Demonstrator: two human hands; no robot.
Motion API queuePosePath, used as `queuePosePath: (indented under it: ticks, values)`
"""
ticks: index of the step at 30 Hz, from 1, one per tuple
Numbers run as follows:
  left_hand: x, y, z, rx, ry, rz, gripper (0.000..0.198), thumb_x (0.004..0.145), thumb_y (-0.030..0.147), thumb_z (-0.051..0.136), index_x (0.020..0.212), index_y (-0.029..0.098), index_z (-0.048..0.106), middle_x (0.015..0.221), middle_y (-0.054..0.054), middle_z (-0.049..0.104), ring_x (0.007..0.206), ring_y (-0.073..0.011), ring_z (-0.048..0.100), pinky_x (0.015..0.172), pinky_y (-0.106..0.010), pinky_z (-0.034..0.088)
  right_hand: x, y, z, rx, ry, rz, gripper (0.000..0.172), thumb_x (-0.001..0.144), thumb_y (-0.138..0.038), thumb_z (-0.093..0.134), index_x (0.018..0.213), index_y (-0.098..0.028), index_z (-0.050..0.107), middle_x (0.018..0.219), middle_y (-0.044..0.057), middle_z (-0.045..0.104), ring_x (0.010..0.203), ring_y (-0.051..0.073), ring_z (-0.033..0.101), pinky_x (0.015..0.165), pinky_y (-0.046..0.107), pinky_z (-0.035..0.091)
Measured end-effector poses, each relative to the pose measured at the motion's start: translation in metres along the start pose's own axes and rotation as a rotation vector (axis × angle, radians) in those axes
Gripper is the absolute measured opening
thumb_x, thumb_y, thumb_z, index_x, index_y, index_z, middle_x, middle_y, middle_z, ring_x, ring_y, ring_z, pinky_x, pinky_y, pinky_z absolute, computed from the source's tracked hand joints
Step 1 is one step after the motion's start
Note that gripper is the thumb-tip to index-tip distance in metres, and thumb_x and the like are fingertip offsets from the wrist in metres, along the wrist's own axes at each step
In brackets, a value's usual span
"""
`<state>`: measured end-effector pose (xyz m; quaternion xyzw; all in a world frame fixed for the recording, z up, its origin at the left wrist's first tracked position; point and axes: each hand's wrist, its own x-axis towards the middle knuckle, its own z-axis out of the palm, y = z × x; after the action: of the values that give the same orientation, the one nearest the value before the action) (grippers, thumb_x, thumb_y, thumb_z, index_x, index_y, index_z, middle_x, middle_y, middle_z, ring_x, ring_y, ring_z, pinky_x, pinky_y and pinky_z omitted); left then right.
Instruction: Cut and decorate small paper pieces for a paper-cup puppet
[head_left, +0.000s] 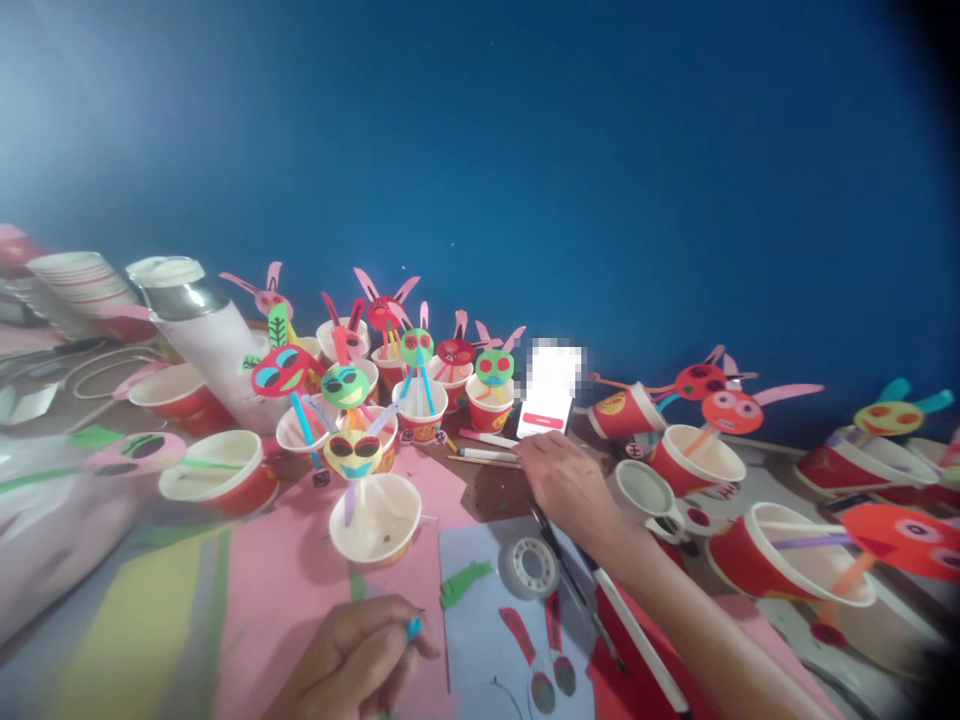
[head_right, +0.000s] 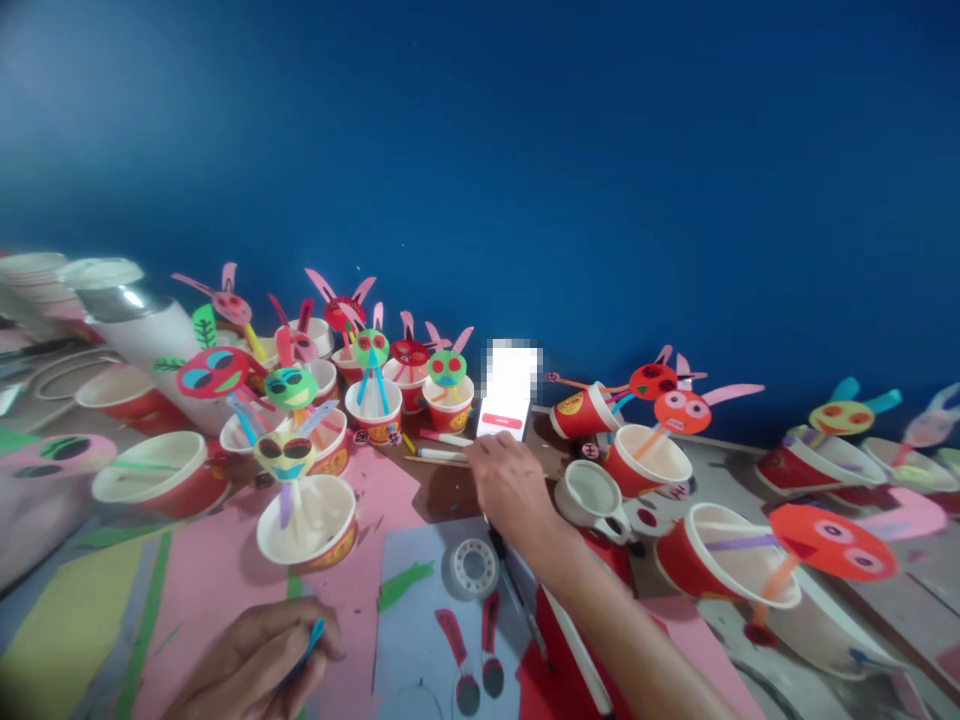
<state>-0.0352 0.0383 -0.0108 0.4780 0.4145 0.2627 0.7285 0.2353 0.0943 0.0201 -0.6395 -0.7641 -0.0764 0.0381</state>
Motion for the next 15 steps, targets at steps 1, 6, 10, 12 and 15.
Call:
queuePosePath:
  ticks: [1, 6, 10, 12, 15]
  values:
    - [0.0, 0.0, 0.0, 0.011, -0.012, -0.007, 0.053, 0.074, 0.066, 0.058, 0.079, 0.014, 0.064, 0.048, 0.003, 0.043, 0.044, -0.008, 0.027, 0.045, -0.022, 0.022, -0.002, 0.005, 0.002, -0.005, -0.004, 0.018, 0.023, 0.084, -0.004, 0.047, 0.092, -0.016, 0.065, 0.092, 0.008, 0.066, 0.091, 0.021, 0.053, 0.076, 0.03, 0.039]
    - [0.001, 0.013, 0.003, 0.088, -0.089, -0.043, 0.048, 0.077, 0.06, 0.056, 0.083, 0.014, 0.064, 0.051, 0.003, 0.044, 0.045, -0.0078, 0.029, 0.044, -0.022, 0.021, -0.004, 0.007, 0.016, -0.025, -0.043, 0.054, 0.024, 0.085, -0.004, 0.047, 0.095, -0.018, 0.064, 0.094, 0.008, 0.063, 0.091, 0.022, 0.054, 0.068, 0.028, 0.04]
    - [-0.001, 0.019, 0.006, 0.131, -0.124, -0.039, 0.041, 0.08, 0.053, 0.056, 0.084, 0.013, 0.065, 0.052, 0.005, 0.04, 0.046, -0.0079, 0.03, 0.046, -0.021, 0.024, -0.001, 0.006, 0.017, 0.0, -0.061, 0.041, 0.023, 0.086, -0.007, 0.048, 0.097, -0.019, 0.065, 0.093, 0.007, 0.062, 0.089, 0.021, 0.057, 0.067, 0.026, 0.041]
    - [-0.001, 0.019, 0.006, 0.144, -0.152, -0.055, 0.039, 0.081, 0.051, 0.056, 0.086, 0.014, 0.065, 0.054, 0.004, 0.041, 0.048, -0.008, 0.031, 0.047, -0.021, 0.026, -0.002, 0.008, 0.015, 0.032, -0.063, 0.024, 0.023, 0.087, -0.009, 0.049, 0.098, -0.021, 0.066, 0.093, 0.005, 0.064, 0.09, 0.019, 0.058, 0.071, 0.026, 0.042]
    - [0.0, 0.02, 0.005, 0.157, -0.187, -0.084, 0.033, 0.081, 0.046, 0.057, 0.086, 0.013, 0.064, 0.057, 0.003, 0.047, 0.05, -0.0084, 0.034, 0.05, -0.021, 0.029, -0.014, 0.011, 0.009, 0.082, -0.044, 0.029, 0.025, 0.09, -0.011, 0.047, 0.105, -0.021, 0.065, 0.101, 0.004, 0.065, 0.098, 0.017, 0.057, 0.082, 0.025, 0.041]
